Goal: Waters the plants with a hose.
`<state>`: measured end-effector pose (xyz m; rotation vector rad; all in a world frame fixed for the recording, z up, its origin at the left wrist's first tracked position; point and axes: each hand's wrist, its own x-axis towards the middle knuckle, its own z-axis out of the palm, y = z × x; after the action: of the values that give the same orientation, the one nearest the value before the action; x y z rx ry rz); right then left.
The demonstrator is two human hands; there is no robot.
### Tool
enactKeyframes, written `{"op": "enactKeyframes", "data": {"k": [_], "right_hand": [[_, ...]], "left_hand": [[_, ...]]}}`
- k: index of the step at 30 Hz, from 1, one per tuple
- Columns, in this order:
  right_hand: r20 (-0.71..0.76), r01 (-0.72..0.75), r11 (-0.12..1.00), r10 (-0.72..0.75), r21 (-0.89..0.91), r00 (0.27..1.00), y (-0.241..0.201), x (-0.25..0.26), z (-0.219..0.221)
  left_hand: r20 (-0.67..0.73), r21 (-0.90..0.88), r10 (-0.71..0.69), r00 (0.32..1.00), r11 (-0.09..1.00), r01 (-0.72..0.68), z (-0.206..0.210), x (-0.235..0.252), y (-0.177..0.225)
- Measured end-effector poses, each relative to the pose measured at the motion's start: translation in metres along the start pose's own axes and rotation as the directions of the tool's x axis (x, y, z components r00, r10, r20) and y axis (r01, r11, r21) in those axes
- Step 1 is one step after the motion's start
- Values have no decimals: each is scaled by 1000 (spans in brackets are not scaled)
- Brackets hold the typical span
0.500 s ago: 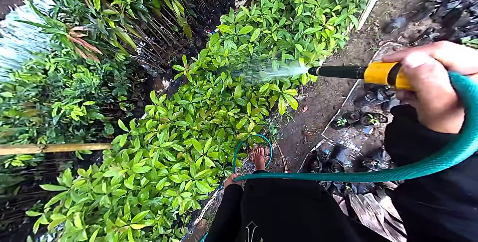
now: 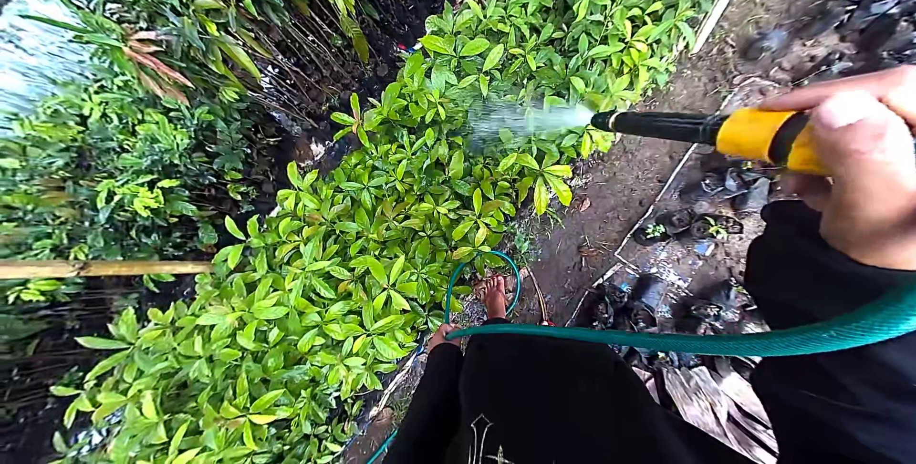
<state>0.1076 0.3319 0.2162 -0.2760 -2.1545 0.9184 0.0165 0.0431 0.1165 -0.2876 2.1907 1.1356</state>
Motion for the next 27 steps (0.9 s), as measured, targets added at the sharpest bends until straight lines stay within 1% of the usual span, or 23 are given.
{"op": "enactKeyframes", "data": {"k": [2, 4, 6, 7, 8, 9, 11, 12, 13, 15, 21, 24, 27], "right_hand": [[13, 40, 999, -40, -7, 999, -3, 3, 1], [-1, 64, 998, -64, -14, 998, -2, 2, 2], [-47, 38, 999, -38, 1, 998, -1, -2, 5], [-46, 35, 999, -36, -2, 998, -3, -2, 5], [-19, 50, 999, -50, -15, 999, -6, 0, 5], [5, 64, 998, -63, -24, 998, -8, 2, 4], [27, 64, 998, -63, -19, 998, -8, 4, 4], [25, 47, 999, -47, -2, 999, -9, 4, 5], [27, 22, 1000, -23, 14, 999, -11, 4, 6], [45, 2, 999, -4, 39, 999, -13, 5, 6], [66, 23, 996, -28, 85, 997, -18, 3, 13], [106, 49, 997, -56, 61, 993, -16, 2, 12], [70, -3, 995, -4, 101, 998, -16, -1, 14]], "left_hand": [[-23, -57, 12, 1000, 998, -13, 1, -1, 1], [-22, -76, 27, 999, 997, -29, 1, -1, 1], [-23, -75, 20, 1000, 997, -22, 1, -2, 3], [-25, -48, 6, 1000, 999, -7, 0, -2, 2], [-28, 26, -19, 999, 999, 19, -1, 0, -1], [-32, 160, -61, 998, 985, 66, -4, 7, -13], [-13, 453, -204, 979, 872, 187, -17, 38, -61], [4, 522, -254, 967, 825, 215, -21, 52, -82], [13, 543, -275, 961, 809, 225, -22, 57, -90], [14, 542, -273, 962, 810, 222, -23, 54, -85], [27, 537, -268, 963, 816, 212, -23, 49, -81], [15, 530, -261, 965, 821, 213, -22, 47, -79], [25, 528, -261, 965, 823, 209, -23, 51, -87]]}}
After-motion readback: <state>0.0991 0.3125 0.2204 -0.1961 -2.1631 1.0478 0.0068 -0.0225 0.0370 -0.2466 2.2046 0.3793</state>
